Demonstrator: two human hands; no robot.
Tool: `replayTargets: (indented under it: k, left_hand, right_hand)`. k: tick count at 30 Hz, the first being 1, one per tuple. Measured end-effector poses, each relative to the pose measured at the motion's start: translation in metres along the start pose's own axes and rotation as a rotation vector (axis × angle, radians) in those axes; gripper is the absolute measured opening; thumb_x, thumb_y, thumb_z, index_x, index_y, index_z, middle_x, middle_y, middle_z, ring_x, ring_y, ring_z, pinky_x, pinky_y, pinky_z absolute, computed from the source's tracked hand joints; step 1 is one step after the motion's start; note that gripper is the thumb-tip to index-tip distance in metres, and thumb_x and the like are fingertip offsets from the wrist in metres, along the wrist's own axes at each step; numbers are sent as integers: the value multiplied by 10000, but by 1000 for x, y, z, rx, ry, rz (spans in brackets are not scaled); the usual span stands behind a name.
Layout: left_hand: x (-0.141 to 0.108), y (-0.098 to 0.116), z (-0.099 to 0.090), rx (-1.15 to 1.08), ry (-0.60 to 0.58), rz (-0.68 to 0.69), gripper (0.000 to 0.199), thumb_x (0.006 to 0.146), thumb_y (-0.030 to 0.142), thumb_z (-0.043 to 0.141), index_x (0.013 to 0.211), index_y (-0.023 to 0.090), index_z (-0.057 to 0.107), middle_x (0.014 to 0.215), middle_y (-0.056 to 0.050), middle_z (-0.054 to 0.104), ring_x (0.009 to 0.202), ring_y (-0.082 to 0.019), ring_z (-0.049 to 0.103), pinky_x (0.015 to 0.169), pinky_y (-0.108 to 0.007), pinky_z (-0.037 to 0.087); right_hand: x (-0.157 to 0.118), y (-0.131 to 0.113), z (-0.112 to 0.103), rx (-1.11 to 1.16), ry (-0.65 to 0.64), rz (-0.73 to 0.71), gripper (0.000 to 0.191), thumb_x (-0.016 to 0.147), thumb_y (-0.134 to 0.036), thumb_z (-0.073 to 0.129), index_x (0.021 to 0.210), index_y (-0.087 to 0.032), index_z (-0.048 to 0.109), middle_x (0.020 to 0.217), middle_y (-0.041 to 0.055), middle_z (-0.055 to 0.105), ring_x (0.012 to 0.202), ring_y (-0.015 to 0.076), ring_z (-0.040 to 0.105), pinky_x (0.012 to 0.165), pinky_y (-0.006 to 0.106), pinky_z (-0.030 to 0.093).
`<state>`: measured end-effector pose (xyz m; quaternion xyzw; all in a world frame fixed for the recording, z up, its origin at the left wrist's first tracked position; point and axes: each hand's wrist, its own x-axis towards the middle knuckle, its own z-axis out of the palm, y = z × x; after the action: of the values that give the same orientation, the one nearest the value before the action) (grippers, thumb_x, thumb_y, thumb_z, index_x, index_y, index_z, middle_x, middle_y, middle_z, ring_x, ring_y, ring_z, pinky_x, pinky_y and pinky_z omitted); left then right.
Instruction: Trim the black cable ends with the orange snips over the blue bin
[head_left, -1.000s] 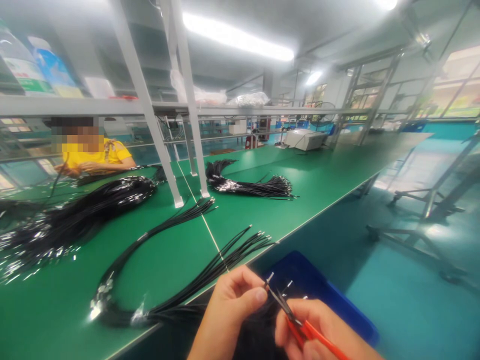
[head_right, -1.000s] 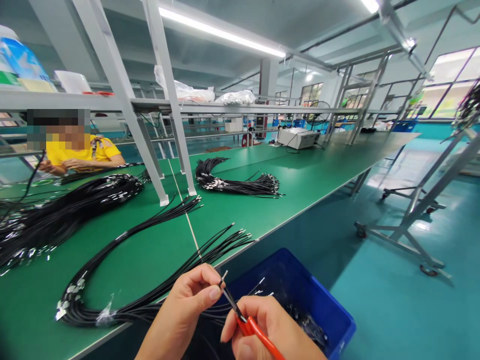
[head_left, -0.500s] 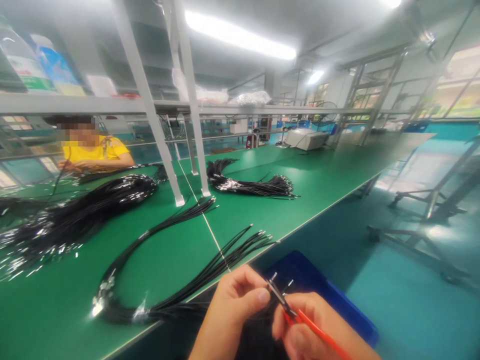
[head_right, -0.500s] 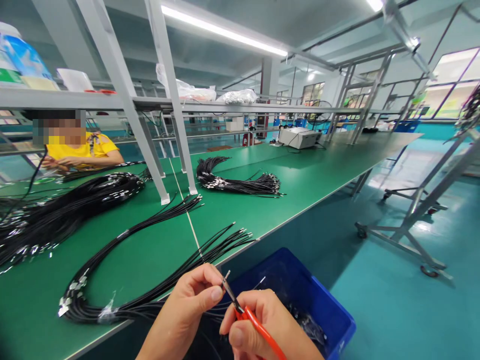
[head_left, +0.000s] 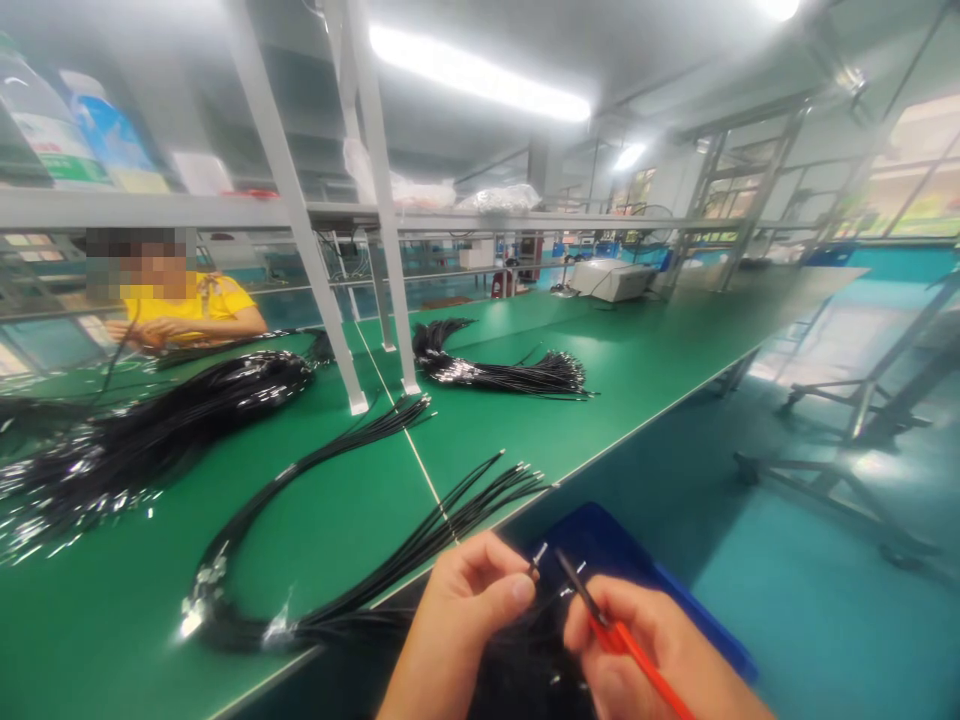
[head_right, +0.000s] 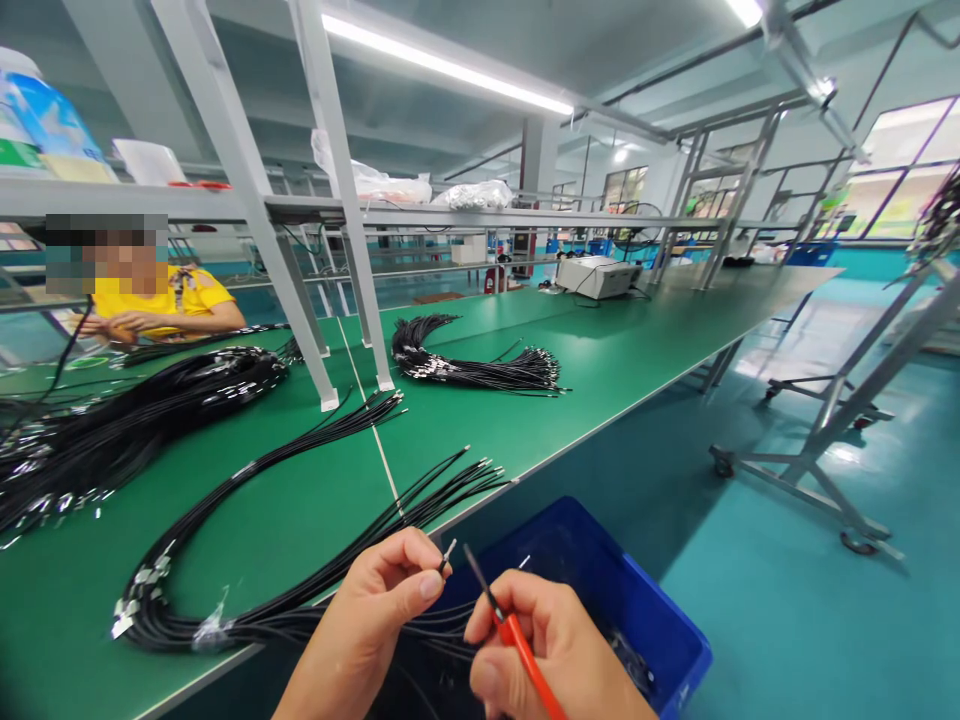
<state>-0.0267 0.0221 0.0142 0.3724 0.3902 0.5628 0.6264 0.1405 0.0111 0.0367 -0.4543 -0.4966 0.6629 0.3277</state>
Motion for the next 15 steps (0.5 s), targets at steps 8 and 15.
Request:
replayTargets:
  k: [8,15]
  left_hand:
    - [-3,-7,10,296,110,131,162,626,214,714,553,166,578,528,45,534,537,-109,455,536,-207,361]
    - [-7,-4,14,522,115,162,127,682,200,627,569,176,574,577,23,559,585,-147,518,586,-238,413]
  right_hand:
    - [19,7,38,213,631,-368,265,601,-298,747,802,-229,588,672,-27,663,631,142,612,595,222,477]
    - [23,12,45,113,712,-428,162,674,-289,646,817,-242,588,654,-46,618,575,128,614,561,210,485]
